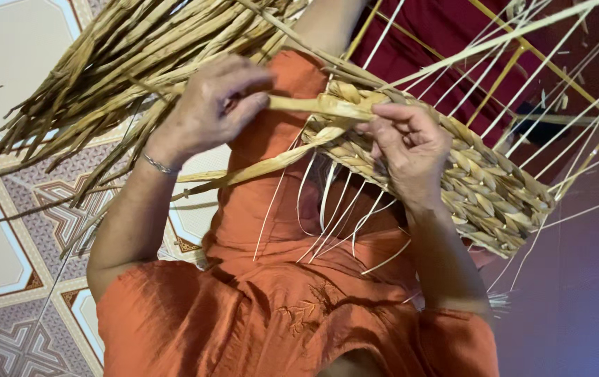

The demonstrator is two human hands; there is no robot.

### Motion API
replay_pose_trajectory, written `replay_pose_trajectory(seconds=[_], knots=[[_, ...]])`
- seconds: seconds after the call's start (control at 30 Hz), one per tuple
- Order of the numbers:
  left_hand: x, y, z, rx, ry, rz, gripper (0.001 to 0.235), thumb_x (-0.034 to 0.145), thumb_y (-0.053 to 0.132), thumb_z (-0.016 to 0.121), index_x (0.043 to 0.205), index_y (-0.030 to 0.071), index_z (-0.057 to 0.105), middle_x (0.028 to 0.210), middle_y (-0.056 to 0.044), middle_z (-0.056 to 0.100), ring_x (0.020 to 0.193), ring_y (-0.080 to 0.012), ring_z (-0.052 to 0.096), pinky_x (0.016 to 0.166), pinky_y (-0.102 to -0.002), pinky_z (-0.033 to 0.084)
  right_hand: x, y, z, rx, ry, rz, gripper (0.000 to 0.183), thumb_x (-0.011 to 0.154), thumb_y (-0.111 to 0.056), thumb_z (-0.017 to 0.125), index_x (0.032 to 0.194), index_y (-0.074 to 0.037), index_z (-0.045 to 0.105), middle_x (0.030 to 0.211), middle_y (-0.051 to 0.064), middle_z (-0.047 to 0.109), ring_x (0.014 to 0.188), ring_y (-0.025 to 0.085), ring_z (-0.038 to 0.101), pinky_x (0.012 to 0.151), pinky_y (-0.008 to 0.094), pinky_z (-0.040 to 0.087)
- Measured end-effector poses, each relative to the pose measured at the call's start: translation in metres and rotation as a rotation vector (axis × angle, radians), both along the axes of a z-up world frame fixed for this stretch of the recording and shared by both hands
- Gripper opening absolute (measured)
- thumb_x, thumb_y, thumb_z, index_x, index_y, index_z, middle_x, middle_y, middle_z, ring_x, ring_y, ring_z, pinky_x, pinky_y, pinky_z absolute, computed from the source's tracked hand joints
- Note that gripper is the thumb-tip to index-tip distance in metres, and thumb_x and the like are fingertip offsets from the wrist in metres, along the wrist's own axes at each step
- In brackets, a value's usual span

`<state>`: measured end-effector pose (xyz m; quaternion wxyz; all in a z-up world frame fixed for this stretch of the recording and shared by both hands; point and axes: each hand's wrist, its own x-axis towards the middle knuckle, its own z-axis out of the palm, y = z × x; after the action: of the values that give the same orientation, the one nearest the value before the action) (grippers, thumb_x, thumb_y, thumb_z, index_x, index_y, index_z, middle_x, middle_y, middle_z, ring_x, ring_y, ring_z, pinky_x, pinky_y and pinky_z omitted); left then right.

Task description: The person weaves a basket by hand, interlacing dried palm fibers through a vertical frame. They repeatedly pull fibers through the weave, adjust tension, and occasionally reposition the basket to continue the pattern.

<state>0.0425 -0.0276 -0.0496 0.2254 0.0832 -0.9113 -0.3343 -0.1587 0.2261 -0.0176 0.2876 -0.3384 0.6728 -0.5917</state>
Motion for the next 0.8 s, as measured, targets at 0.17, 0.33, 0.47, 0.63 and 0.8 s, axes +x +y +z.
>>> replay_pose_trajectory(seconds=[0.17,0.33,0.47,0.63,0.8], knots=[[-0.031,0.057,-0.001,-0.006,0.167,-0.125,0.030,0.102,0.019,0.072,0.126,0.001,0.065,0.120,-0.015,0.067,0.113,-0.0266,0.064,0.100,-0.040,0.056,0.014,0.005,-0.016,-0.072,0.118,0.055,0.010,0.106,-0.002,0.067,0.113,0.005,0.067,0.092,0.015,0.074,0.070,0.010,0.071,0.053,0.021,0.059],[-0.073,0.080,-0.011,0.050,0.021,-0.133,0.018,0.104,0.019,0.068,0.099,0.001,0.069,0.087,-0.009,0.063,0.079,-0.0209,0.060,0.068,-0.035,0.053,0.001,0.007,-0.011,0.023,0.201,0.010,0.012,0.106,-0.004,0.062,0.115,0.004,0.064,0.092,0.013,0.073,0.067,0.008,0.068,0.050,0.018,0.056],[-0.084,0.047,-0.011,-0.193,0.170,-0.018,0.018,0.105,0.011,0.071,0.091,0.003,0.063,0.083,-0.008,0.056,0.075,-0.0222,0.056,0.068,-0.040,0.049,-0.034,0.001,-0.010,0.266,0.510,-0.091,0.010,0.106,-0.001,0.064,0.114,0.004,0.067,0.091,0.011,0.066,0.069,0.010,0.060,0.053,0.019,0.054],[-0.117,0.043,-0.004,-0.061,0.173,-0.026,0.013,0.102,0.011,0.077,0.107,0.002,0.070,0.085,-0.011,0.058,0.073,-0.0232,0.057,0.058,-0.038,0.047,-0.041,-0.014,-0.030,0.180,0.542,-0.100,0.012,0.102,0.004,0.065,0.113,0.004,0.070,0.096,0.010,0.063,0.069,0.009,0.058,0.052,0.019,0.052],[-0.130,0.045,-0.007,0.052,0.225,-0.105,0.018,0.096,0.014,0.084,0.099,0.005,0.069,0.092,-0.010,0.061,0.087,-0.0260,0.062,0.074,-0.041,0.052,-0.037,-0.011,-0.033,0.091,0.628,-0.120,0.005,0.102,0.005,0.068,0.105,0.001,0.069,0.105,0.013,0.072,0.083,0.011,0.067,0.063,0.023,0.057]])
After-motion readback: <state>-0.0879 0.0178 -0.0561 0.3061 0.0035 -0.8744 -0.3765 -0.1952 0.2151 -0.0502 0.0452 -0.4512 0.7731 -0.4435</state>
